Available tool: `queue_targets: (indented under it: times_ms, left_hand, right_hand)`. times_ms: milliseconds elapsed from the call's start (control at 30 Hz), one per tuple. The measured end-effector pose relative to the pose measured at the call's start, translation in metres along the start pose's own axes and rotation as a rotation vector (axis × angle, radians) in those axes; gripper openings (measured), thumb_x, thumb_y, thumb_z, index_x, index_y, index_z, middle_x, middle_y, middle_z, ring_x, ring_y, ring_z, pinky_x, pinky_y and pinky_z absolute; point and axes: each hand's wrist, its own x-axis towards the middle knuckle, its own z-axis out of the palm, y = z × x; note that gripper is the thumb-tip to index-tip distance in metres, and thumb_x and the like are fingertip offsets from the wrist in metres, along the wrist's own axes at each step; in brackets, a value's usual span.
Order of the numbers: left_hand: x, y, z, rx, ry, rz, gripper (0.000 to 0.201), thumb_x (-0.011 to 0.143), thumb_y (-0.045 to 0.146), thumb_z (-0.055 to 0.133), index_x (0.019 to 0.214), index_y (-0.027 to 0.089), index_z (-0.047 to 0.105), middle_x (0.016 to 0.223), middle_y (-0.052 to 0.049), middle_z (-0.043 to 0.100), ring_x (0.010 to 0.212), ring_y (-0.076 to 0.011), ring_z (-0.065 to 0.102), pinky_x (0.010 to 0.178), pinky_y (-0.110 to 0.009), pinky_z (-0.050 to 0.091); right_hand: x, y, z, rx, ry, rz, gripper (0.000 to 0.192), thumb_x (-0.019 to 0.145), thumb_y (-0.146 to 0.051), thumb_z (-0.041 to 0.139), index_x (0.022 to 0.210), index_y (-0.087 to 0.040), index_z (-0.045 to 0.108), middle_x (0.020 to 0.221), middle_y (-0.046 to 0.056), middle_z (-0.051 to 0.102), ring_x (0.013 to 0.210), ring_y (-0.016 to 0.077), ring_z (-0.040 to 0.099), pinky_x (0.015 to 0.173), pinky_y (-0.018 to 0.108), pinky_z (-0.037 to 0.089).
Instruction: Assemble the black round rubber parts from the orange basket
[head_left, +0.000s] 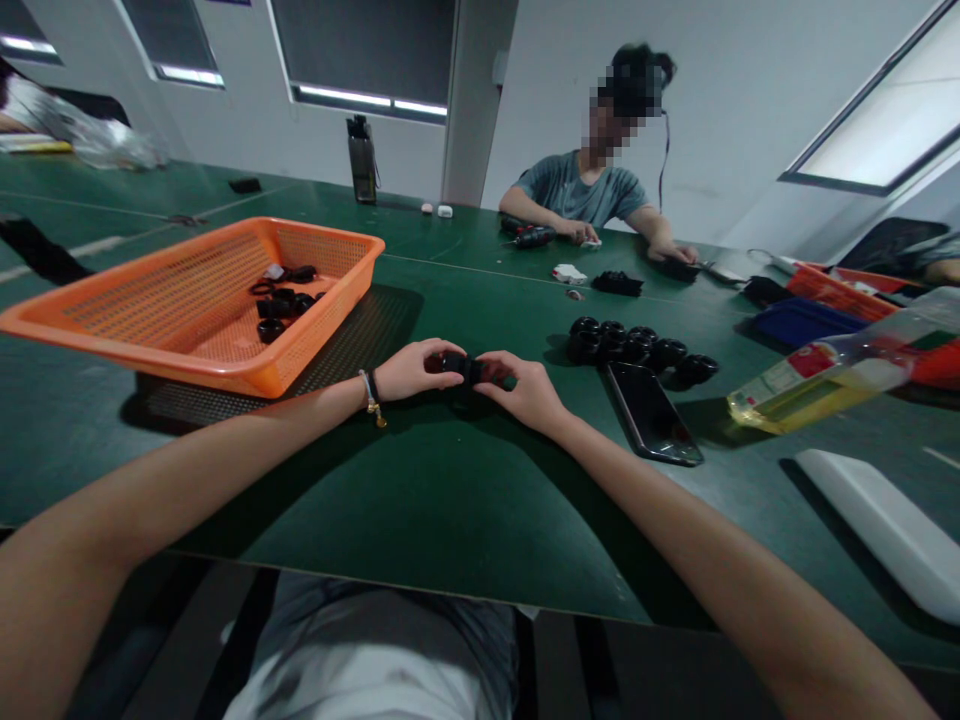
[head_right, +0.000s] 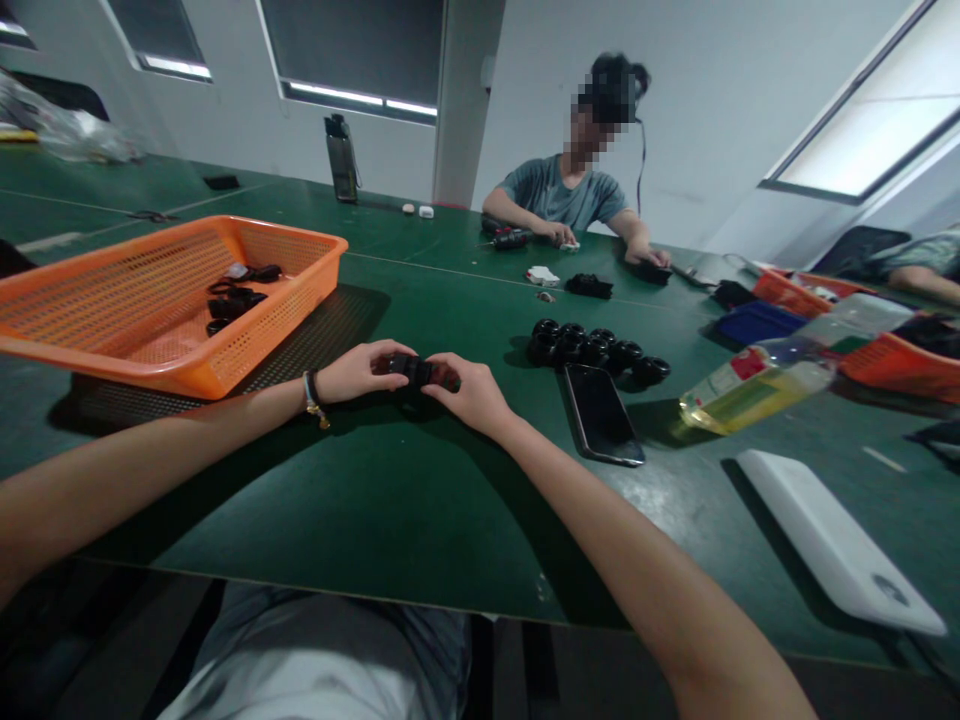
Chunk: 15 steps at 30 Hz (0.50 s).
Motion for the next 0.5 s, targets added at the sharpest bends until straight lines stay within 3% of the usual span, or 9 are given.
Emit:
queue_targets:
  times_ms: [500]
  left_hand:
    - [-0.0002,0.0001,-0.0002,0.028,0.013,0.006,0.041,0.07,0.037,0.062,0.103,0.012,0.058,0.099,-0.008,0.061,0.083,-0.0156,0.056,0.073,-0.027,0.045]
  right_hand:
    - [-0.0015,0.0005,-0.0002,0.004,0.017,-0.051,0.031,0.069,-0.021,0.067,0.099,-0.019,0.059,0.077,0.001,0.066,0.068,0.0142,0.062,0.066,0.029,0.051]
